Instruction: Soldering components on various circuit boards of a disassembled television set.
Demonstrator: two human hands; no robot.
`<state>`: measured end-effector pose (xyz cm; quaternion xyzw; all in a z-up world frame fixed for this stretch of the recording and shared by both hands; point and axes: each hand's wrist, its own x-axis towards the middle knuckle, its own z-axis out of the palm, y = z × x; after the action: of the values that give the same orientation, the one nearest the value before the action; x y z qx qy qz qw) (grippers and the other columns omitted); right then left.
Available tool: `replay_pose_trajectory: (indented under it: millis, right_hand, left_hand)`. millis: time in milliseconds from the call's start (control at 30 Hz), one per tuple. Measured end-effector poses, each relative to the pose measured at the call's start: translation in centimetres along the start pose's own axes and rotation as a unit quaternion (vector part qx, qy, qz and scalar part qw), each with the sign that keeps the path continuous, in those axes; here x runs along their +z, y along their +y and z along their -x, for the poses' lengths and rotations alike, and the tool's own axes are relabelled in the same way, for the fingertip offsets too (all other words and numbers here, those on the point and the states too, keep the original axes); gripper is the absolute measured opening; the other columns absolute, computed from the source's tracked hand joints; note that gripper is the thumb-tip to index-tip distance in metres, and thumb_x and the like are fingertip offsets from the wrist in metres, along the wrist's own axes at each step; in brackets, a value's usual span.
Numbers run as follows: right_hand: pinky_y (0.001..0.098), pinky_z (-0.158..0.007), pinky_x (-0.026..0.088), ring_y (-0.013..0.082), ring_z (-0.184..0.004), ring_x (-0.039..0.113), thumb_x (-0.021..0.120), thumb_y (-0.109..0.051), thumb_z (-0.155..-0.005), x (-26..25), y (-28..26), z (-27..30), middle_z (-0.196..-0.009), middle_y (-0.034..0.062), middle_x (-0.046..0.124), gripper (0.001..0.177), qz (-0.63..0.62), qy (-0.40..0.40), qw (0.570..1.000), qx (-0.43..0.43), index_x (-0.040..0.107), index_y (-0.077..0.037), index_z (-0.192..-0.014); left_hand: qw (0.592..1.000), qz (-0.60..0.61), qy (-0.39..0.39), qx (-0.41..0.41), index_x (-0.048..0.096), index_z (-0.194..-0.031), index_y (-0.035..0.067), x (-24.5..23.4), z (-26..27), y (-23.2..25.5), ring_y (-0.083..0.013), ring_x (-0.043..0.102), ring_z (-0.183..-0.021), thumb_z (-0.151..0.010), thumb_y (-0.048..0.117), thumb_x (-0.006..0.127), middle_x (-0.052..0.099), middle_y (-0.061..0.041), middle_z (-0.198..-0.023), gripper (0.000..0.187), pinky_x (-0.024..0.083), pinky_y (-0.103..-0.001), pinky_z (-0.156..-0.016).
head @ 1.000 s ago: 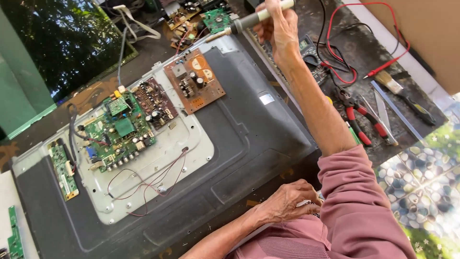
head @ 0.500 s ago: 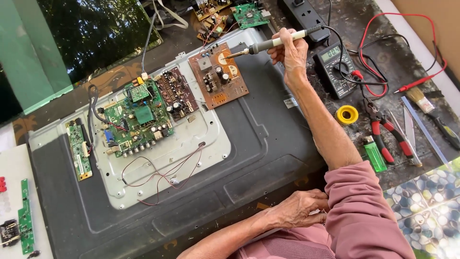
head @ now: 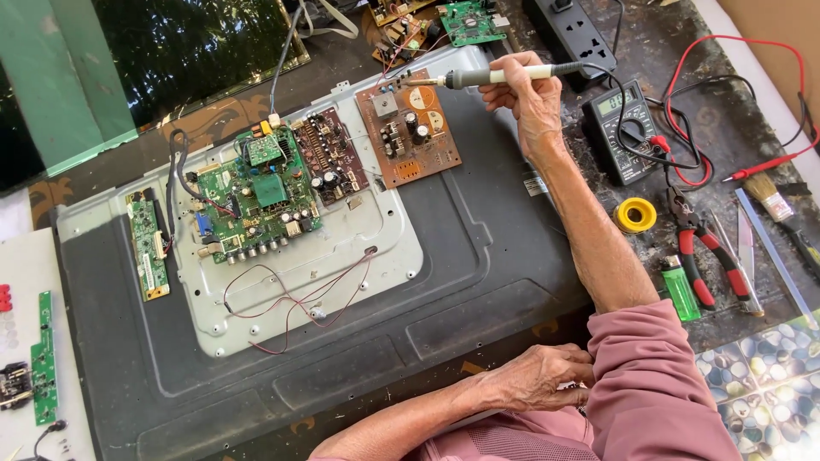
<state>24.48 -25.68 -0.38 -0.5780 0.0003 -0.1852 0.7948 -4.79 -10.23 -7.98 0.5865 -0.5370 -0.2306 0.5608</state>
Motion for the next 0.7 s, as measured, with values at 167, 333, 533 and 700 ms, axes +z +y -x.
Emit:
replay_pose_trajectory:
  millis: [167, 333, 533, 700]
  right_hand:
    - [0.0285, -0.075, 0.064, 0.0206, -0.084, 0.074, 0.062, -0.031, -0.108, 0.8, -0.4, 0.6, -0.099, 0.0191, 0.074, 0.029, 0.047, -0.095, 0.994, -0.032, 0.065, -0.003, -0.113]
    - [0.0284, -0.076, 0.065, 0.0212, -0.084, 0.074, 0.063, -0.032, -0.107, 0.9, 0.0, 0.7, -0.097, 0.0184, 0.073, 0.03, 0.045, -0.085, 0.995, -0.032, 0.065, -0.003, -0.112]
    - [0.03, -0.064, 0.064, 0.0221, -0.071, 0.072, 0.061, -0.03, -0.109, 0.8, 0.1, 0.8, -0.087, 0.02, 0.072, 0.032, 0.069, -0.041, 0.993, -0.088, 0.064, 0.001, -0.107]
    - [0.0295, -0.068, 0.065, 0.0207, -0.074, 0.073, 0.062, -0.038, -0.108, 0.9, 0.1, 1.0, -0.091, 0.0191, 0.074, 0.036, 0.068, -0.062, 0.994, -0.062, 0.065, -0.002, -0.108]
  left_hand:
    - [1.0, 0.0, -0.004, 0.005, 0.063, -0.111, 0.003, -0.2, -0.1, 0.3, -0.0341, 0.063, -0.109, -0.108, 0.026, 0.054, 0.065, -0.013, -0.107, 0.025, 0.054, -0.044, -0.095]
    - [1.0, -0.001, -0.011, -0.008, 0.061, -0.108, 0.005, -0.4, -0.3, 0.5, -0.032, 0.061, -0.103, -0.107, 0.031, 0.052, 0.061, -0.01, -0.099, 0.027, 0.052, -0.044, -0.086]
    - [0.999, -0.02, -0.021, -0.021, 0.06, -0.107, 0.007, -0.4, -0.3, 0.6, -0.031, 0.062, -0.105, -0.106, 0.037, 0.049, 0.061, -0.01, -0.098, 0.032, 0.053, -0.043, -0.083]
    - [0.999, -0.027, -0.023, -0.027, 0.061, -0.107, 0.006, -0.1, -0.2, 0.3, -0.031, 0.063, -0.109, -0.105, 0.037, 0.049, 0.062, -0.011, -0.1, 0.033, 0.054, -0.044, -0.08]
